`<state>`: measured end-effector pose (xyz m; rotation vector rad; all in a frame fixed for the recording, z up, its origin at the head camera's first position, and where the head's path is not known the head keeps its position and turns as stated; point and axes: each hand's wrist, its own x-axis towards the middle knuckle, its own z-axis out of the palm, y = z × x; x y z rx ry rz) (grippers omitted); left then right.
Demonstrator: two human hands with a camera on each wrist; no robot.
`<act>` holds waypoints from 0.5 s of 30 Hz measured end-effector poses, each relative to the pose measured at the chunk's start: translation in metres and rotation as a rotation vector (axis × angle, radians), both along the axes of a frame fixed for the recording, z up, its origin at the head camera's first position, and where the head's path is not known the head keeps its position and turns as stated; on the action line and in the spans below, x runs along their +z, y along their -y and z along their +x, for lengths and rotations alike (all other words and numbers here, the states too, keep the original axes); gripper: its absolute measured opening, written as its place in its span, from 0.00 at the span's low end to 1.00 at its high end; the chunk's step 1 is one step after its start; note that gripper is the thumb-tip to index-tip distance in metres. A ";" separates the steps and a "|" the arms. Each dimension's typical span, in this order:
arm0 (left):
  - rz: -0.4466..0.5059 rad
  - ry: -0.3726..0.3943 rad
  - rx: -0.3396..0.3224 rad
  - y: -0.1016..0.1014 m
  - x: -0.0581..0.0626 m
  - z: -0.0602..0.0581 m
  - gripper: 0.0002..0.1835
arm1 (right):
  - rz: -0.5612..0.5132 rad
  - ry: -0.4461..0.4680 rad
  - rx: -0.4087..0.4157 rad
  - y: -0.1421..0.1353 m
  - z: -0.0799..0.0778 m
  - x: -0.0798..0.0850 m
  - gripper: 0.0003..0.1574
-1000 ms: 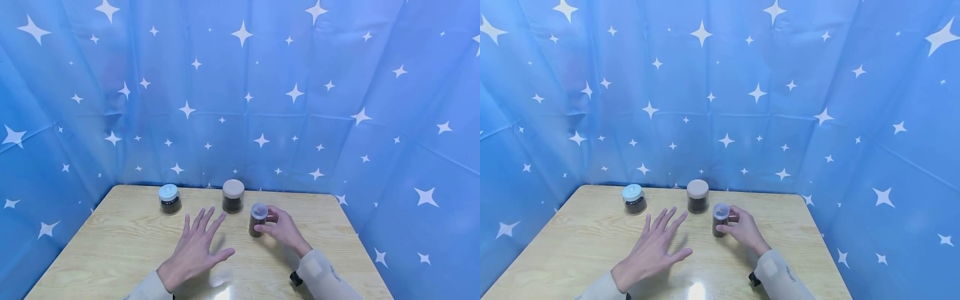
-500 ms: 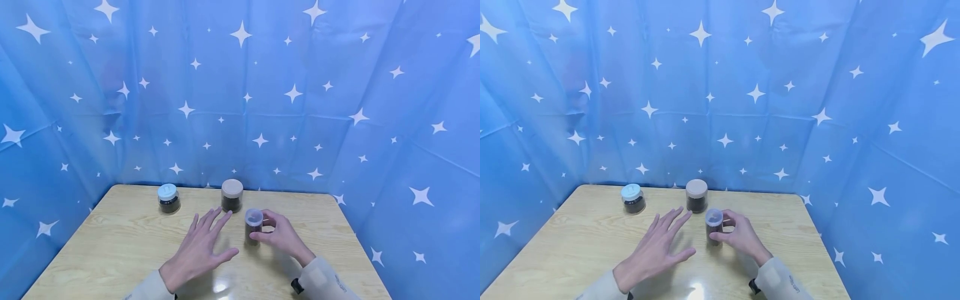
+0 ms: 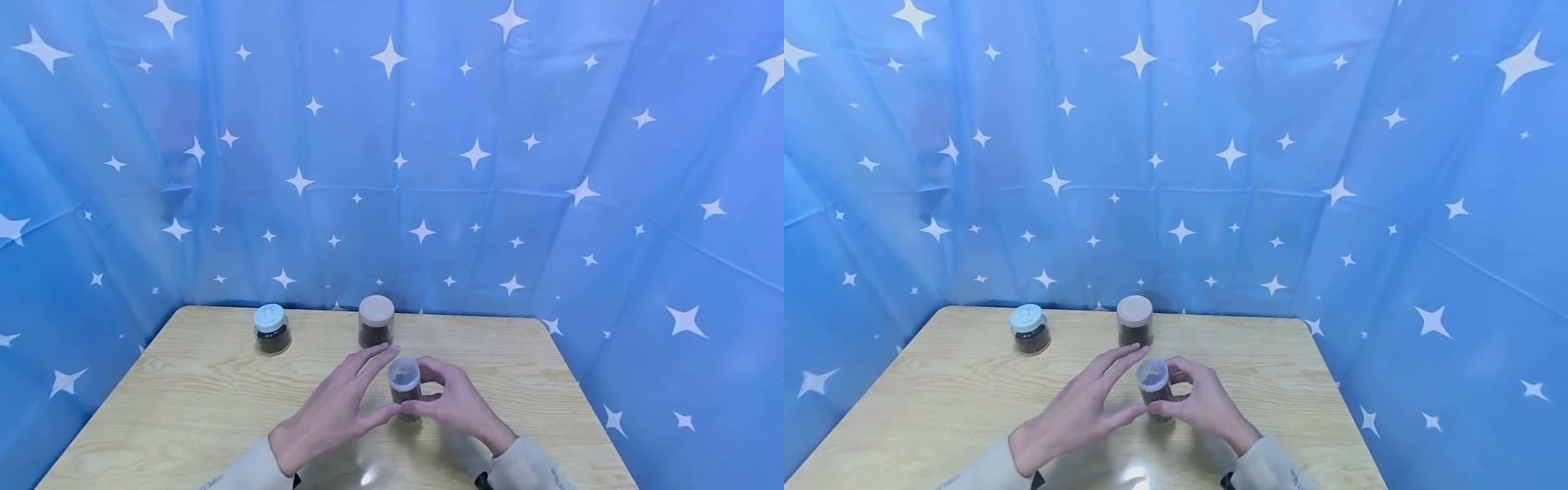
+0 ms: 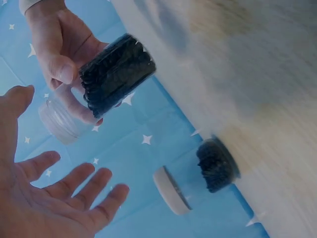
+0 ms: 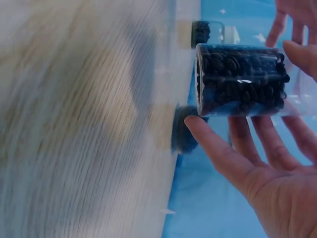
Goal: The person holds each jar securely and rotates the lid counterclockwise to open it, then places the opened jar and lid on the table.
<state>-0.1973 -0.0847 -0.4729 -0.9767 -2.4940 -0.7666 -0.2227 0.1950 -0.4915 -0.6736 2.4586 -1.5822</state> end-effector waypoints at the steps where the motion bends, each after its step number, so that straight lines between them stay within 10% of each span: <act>1: 0.003 -0.010 -0.015 -0.001 0.002 0.000 0.48 | -0.003 0.001 0.007 0.001 0.001 0.000 0.34; 15: 0.003 -0.069 -0.136 -0.007 0.015 0.003 0.33 | 0.010 -0.008 0.071 0.002 0.011 0.008 0.36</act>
